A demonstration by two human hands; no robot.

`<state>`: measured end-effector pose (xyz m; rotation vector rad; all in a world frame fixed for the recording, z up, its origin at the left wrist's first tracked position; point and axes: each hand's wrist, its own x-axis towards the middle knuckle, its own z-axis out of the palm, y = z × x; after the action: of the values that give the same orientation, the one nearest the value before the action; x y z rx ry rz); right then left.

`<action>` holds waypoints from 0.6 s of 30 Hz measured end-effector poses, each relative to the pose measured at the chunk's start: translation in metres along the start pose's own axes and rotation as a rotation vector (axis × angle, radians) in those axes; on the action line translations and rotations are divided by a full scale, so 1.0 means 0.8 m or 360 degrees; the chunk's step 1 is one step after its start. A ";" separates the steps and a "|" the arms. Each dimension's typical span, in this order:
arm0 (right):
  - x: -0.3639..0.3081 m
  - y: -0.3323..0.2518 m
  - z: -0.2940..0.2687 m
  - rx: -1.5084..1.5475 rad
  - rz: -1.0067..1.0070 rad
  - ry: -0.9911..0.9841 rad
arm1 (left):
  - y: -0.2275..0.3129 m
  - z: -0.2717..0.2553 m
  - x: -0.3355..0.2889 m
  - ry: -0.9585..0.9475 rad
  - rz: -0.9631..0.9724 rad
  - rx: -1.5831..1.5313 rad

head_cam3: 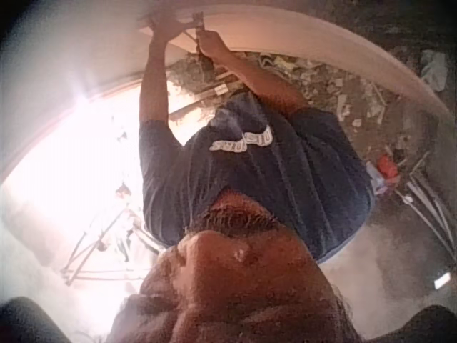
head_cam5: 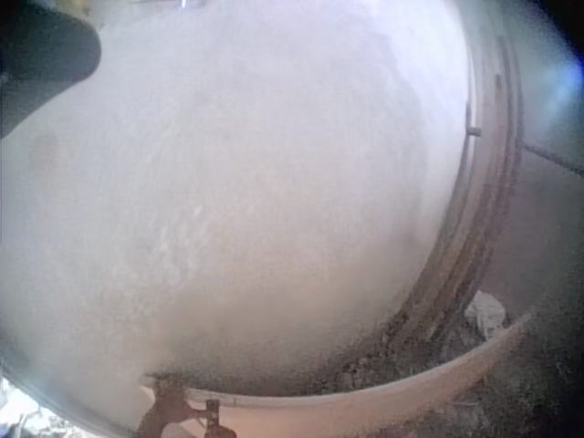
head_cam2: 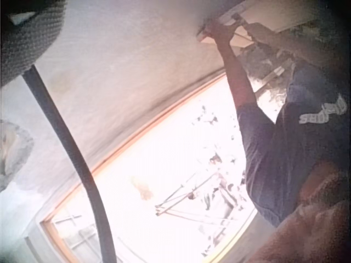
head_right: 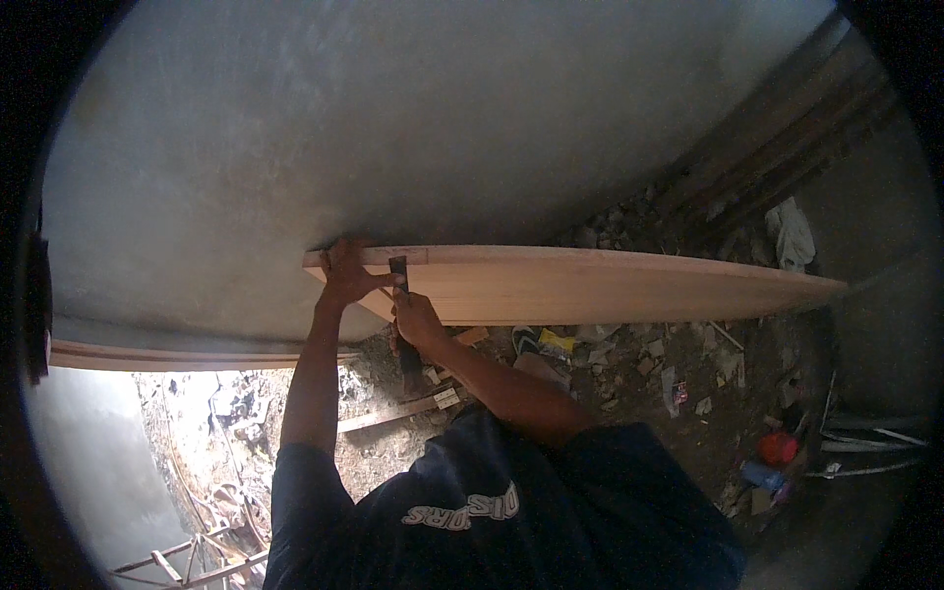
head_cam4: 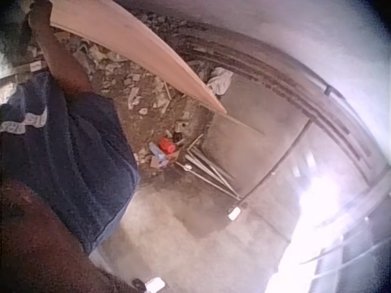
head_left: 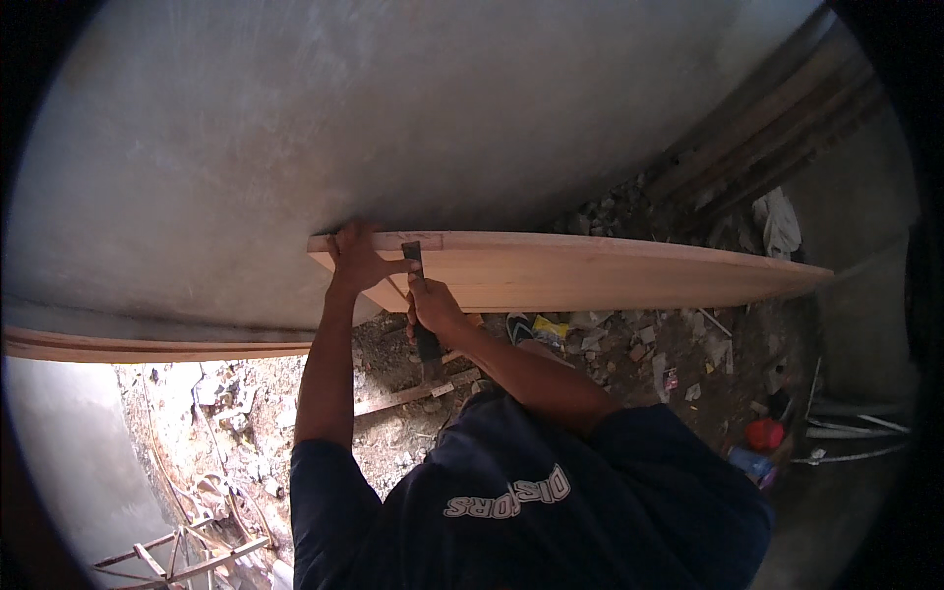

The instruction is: The person positions a wooden door against a wall and uses a hammer to drive nails into a metal hinge attached to the door. They repeatedly adjust the door and hinge, then use a chisel to carve a recess for the hinge plate before continuing to secure it with nails.

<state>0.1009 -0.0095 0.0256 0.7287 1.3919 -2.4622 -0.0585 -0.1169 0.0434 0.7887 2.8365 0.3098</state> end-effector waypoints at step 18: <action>0.006 -0.021 0.010 0.0050 0.0197 0.0062 | -0.011 0.018 -0.001 0.0005 -0.0002 -0.0159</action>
<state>0.0872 -0.0073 0.0385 0.8475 1.2831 -2.3914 -0.0587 -0.1223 0.0275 0.7665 2.7991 0.4488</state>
